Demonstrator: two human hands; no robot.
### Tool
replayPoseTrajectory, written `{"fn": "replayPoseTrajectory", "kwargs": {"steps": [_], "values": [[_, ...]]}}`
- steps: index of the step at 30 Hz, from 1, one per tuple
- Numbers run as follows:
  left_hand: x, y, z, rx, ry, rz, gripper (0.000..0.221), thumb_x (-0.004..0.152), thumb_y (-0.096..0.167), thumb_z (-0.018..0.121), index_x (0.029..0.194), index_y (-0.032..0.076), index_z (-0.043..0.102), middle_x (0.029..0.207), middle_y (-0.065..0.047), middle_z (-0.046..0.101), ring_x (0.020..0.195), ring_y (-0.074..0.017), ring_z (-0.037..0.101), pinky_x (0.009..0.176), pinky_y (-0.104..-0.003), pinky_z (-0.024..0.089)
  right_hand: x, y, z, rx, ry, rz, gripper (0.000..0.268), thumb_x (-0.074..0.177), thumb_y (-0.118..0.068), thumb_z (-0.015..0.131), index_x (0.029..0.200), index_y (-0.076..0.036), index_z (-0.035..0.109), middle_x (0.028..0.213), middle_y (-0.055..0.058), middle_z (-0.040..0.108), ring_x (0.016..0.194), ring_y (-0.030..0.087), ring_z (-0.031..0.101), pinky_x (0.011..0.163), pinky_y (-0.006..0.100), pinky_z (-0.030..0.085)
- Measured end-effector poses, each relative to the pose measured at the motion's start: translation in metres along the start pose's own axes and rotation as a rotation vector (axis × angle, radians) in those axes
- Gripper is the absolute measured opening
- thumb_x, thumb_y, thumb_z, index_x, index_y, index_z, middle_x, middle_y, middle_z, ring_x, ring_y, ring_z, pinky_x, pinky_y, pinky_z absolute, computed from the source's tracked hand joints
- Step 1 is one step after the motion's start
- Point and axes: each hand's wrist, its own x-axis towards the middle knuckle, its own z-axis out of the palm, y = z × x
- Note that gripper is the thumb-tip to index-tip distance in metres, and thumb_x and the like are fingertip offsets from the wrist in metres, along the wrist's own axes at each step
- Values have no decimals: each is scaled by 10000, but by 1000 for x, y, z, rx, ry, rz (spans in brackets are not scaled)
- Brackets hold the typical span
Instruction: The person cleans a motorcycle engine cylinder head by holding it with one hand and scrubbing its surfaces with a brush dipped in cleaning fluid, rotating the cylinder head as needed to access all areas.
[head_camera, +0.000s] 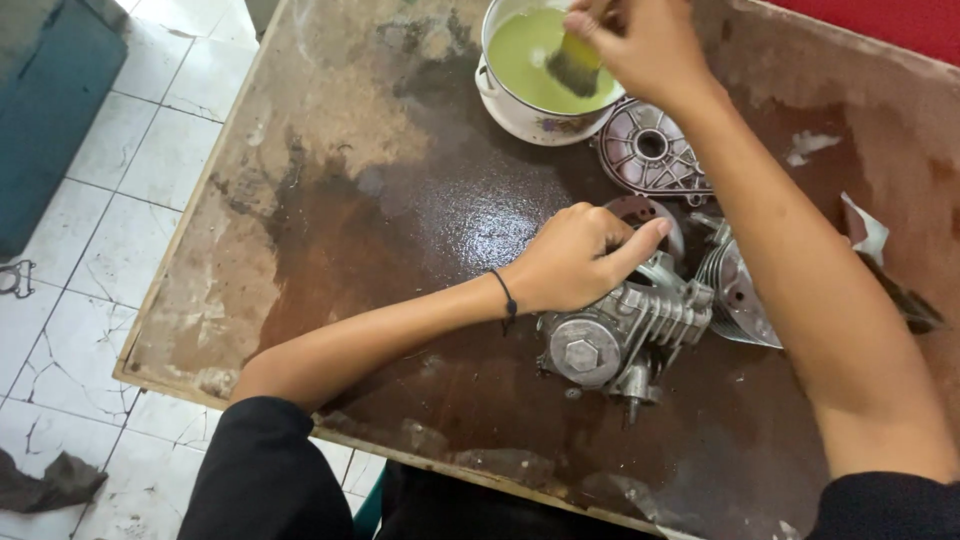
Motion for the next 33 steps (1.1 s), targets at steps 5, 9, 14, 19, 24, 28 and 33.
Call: {"fn": "replayPoseTrajectory", "kwargs": {"steps": [5,9,14,19,24,28,33], "values": [[1,4,-2,-9,-3,0,577,1028,374,549,606,-16,605,498,-192,488,404,-342,452,459,-456,350,1,15,12,-75,18,2,342,1088,-355,741,1115,-14,732,995,145,759,892,281,732,740,441,588],[1,1,2,0,0,24,568,1027,370,551,612,-14,611,502,-188,495,405,-338,460,461,-456,349,-2,10,12,-63,-20,101,405,1074,-413,748,1085,-9,720,930,137,743,834,277,735,702,434,600],[-2,0,3,18,-12,0,568,1030,372,556,622,-20,609,520,-202,490,415,-343,450,464,-456,350,-4,5,12,-56,-28,92,389,1077,-399,743,1088,-10,728,922,140,748,826,273,728,698,439,581],[1,0,1,16,8,29,558,1029,371,561,628,-14,611,531,-195,502,423,-323,455,465,-444,356,2,46,2,-47,-98,213,298,1060,-319,715,1080,-23,733,899,133,740,812,221,713,690,400,567],[2,4,-1,-24,-16,-10,559,1026,363,562,610,-8,614,485,-169,486,390,-293,417,450,-439,331,-13,32,-2,-93,-46,250,332,1073,-332,756,1075,-1,724,874,157,716,777,228,676,653,412,554],[-1,5,-2,-27,-22,-17,552,1027,357,563,617,-8,620,482,-171,482,385,-294,413,446,-436,329,-30,19,-11,-138,-4,288,365,1083,-341,789,1071,17,717,854,175,697,749,233,646,622,422,544],[1,4,-1,-4,4,-3,549,1020,364,583,629,-20,619,520,-199,499,404,-322,424,446,-439,336,-46,4,-38,-216,75,328,411,1096,-352,831,1065,39,707,830,198,673,713,239,608,585,435,530]]}}
